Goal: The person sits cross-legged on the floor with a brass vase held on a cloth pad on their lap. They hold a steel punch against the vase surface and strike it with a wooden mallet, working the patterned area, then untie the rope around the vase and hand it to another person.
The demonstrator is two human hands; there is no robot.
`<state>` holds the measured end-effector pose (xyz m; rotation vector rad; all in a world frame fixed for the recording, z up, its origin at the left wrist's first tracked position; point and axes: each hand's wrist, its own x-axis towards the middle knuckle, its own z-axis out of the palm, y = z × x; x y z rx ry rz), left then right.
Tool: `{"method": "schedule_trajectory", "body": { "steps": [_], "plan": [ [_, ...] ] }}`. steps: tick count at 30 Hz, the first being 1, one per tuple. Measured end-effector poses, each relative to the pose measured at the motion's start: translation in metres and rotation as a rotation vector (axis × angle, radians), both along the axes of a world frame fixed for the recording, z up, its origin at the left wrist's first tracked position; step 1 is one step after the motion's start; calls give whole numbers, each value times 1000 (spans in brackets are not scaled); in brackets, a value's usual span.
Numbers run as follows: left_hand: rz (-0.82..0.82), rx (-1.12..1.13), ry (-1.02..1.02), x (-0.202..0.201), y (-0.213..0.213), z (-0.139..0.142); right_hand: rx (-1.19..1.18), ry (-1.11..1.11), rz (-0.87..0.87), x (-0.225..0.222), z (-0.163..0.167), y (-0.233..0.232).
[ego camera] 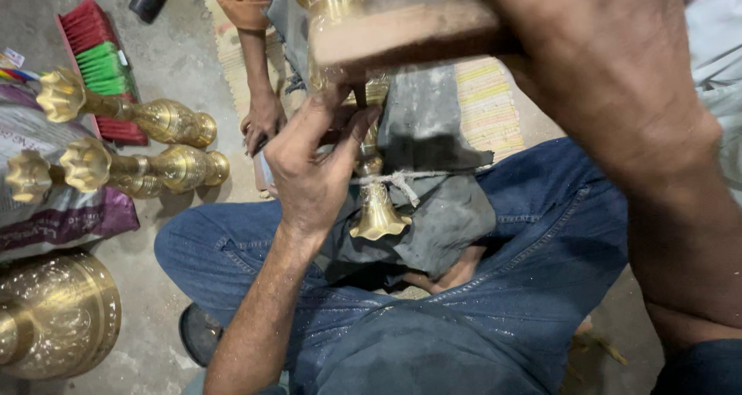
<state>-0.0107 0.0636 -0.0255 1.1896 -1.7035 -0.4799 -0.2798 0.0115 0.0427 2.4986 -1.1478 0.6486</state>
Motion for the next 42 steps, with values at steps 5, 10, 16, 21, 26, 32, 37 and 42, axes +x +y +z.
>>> {"method": "schedule_trajectory", "body": {
  "steps": [5,10,16,21,26,32,37,42],
  "plan": [
    [14,39,27,1,1,0,217,-139,38,1,0,1],
    [18,30,15,1,0,-3,59,-1,-9,4,3,0],
    [17,13,16,3,1,-6,-81,138,-72,9,6,1],
    [-15,3,31,3,1,-10,-56,192,-93,10,7,0],
    [25,-9,-15,4,1,-11,-28,40,9,8,8,1],
    [28,36,53,3,2,-8,136,-34,2,6,5,3],
    [22,39,39,3,4,-8,4,59,-12,6,1,2],
    [-4,-12,30,4,2,-12,-94,224,-118,7,2,2]
  ]
}}
